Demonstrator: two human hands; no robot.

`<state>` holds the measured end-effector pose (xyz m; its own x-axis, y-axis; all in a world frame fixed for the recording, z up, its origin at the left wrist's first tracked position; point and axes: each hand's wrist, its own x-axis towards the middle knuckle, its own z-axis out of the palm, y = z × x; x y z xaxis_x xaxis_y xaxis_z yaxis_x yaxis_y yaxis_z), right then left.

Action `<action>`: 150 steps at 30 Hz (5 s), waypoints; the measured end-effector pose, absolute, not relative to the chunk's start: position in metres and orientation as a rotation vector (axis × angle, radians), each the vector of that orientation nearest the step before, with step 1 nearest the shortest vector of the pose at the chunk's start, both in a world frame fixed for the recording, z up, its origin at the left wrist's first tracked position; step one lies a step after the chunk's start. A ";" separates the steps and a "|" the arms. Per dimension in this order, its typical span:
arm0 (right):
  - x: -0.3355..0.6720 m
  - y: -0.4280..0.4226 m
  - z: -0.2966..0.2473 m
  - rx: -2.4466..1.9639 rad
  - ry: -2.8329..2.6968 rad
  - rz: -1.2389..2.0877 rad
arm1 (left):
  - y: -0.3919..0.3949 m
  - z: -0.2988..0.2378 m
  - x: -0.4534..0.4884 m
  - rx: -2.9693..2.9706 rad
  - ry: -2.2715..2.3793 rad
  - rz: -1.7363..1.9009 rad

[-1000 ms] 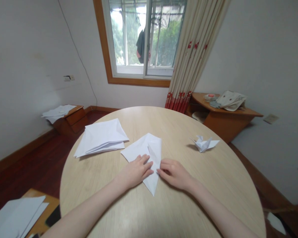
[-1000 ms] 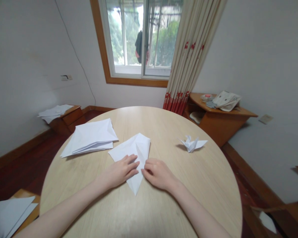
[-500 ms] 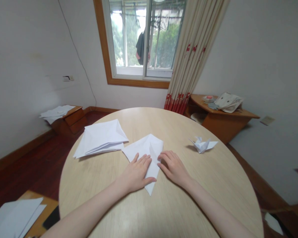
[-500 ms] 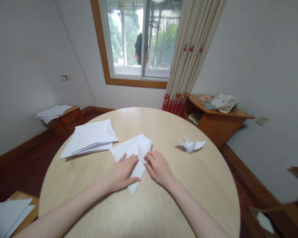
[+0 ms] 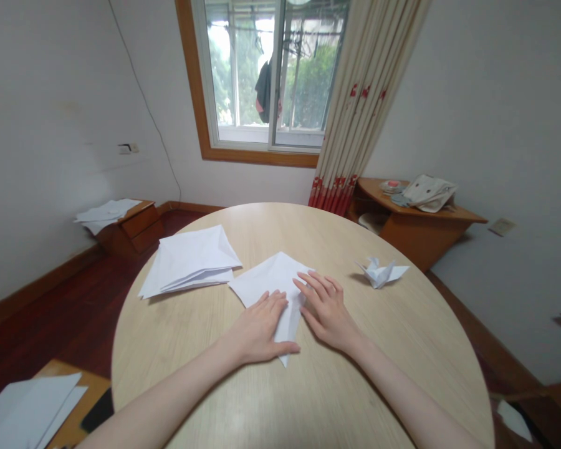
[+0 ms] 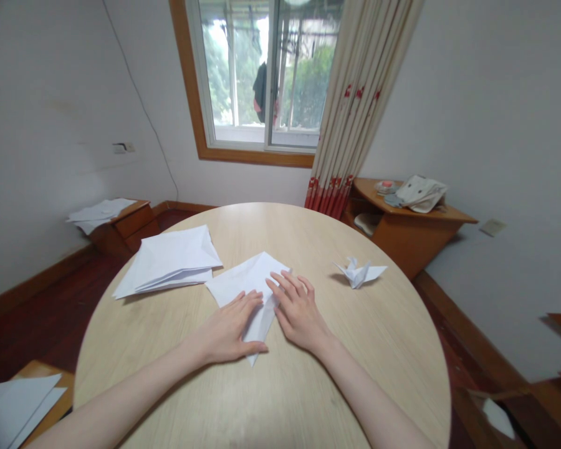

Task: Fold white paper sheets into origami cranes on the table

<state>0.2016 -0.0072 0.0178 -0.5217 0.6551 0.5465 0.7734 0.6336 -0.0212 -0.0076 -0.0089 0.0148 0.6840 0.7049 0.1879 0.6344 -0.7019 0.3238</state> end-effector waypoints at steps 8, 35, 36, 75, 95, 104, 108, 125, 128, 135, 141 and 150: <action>0.213 -0.002 0.024 -0.834 -2.340 -0.158 | -0.015 0.023 -0.007 2.557 0.947 0.456; 0.225 -0.001 0.031 -1.206 -2.393 0.513 | -0.016 0.024 -0.007 2.721 0.835 0.492; 0.225 -0.001 0.031 -1.199 -2.396 0.489 | -0.016 0.024 -0.007 2.728 0.863 0.501; 0.203 -0.009 0.020 -1.359 -2.456 0.432 | -0.005 0.031 -0.017 2.588 1.091 0.787; 0.214 -0.003 0.022 -1.382 -2.434 0.301 | -0.015 0.046 -0.017 2.773 0.880 0.424; 0.212 -0.004 0.021 -1.330 -2.452 0.286 | -0.018 0.046 -0.016 2.764 0.834 0.423; 0.209 -0.004 0.021 -1.298 -2.486 0.295 | -0.020 0.049 -0.016 2.743 0.802 0.402; 0.200 -0.012 0.027 -1.165 -2.535 0.469 | -0.018 0.037 -0.015 2.657 0.644 0.463; 0.202 -0.013 0.029 -1.176 -2.524 0.490 | -0.018 0.035 -0.014 2.623 0.615 0.481; 0.208 -0.013 0.033 -1.279 -2.521 0.375 | -0.021 0.039 -0.013 2.618 0.649 0.412; 0.211 -0.010 0.030 -1.308 -2.514 0.410 | -0.022 0.039 -0.012 2.630 0.628 0.390; 0.209 -0.009 0.028 -1.325 -2.513 0.442 | -0.020 0.037 -0.011 2.630 0.620 0.377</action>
